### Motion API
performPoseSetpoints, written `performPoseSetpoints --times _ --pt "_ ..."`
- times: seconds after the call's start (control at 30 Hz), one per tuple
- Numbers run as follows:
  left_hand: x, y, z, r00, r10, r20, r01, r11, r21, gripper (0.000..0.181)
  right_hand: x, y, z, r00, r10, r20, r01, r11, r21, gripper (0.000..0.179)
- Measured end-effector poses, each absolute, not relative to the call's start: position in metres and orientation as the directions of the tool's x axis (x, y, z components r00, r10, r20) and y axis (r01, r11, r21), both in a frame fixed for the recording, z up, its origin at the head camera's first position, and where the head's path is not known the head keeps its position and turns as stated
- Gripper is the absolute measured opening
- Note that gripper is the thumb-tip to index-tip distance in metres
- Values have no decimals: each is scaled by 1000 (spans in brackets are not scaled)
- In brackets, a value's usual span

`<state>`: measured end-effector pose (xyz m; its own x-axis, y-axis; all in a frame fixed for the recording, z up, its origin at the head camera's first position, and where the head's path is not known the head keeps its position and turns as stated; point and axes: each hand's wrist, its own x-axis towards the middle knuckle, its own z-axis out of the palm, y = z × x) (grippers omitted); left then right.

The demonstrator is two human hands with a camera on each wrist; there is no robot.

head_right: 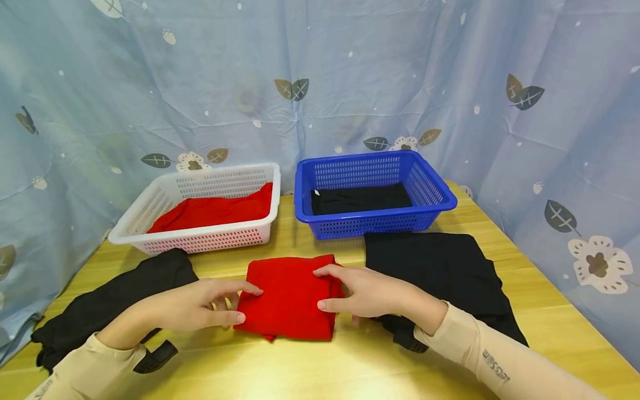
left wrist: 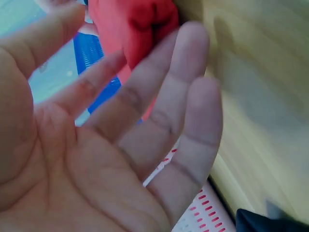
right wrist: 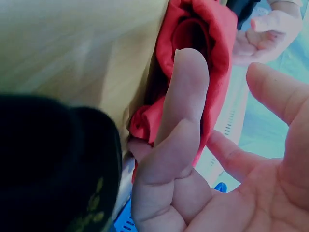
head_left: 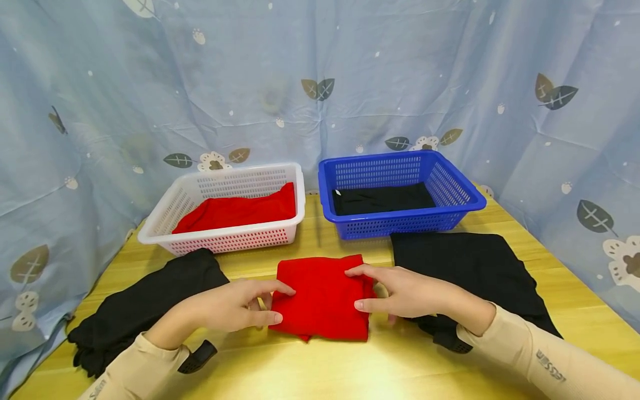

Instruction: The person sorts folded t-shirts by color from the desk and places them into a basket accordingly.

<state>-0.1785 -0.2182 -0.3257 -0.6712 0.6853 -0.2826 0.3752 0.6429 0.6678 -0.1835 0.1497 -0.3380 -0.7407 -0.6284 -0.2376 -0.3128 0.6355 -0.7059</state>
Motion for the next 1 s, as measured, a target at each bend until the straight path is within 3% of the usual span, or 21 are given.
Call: performPoseSetpoints --times 0.13,0.4,0.73,1.0 --pt "-180 -222 -321 -680 667 -305 329 649 686 57 -184 152 -334 -745 -619 -250 -309 651 -693 70" --pt "-187 -218 -331 -802 555 -223 245 645 724 79 -189 149 -335 -742 -612 -273 -260 639 -724 74" --pt "-190 -199 -343 -797 490 -352 11 596 803 75 -201 139 -347 -733 -602 -318 -59 522 -851 72" --pt "-195 -195 -352 -758 545 -357 -60 487 871 73 -204 133 -358 -749 -589 -303 -40 497 -867 70"
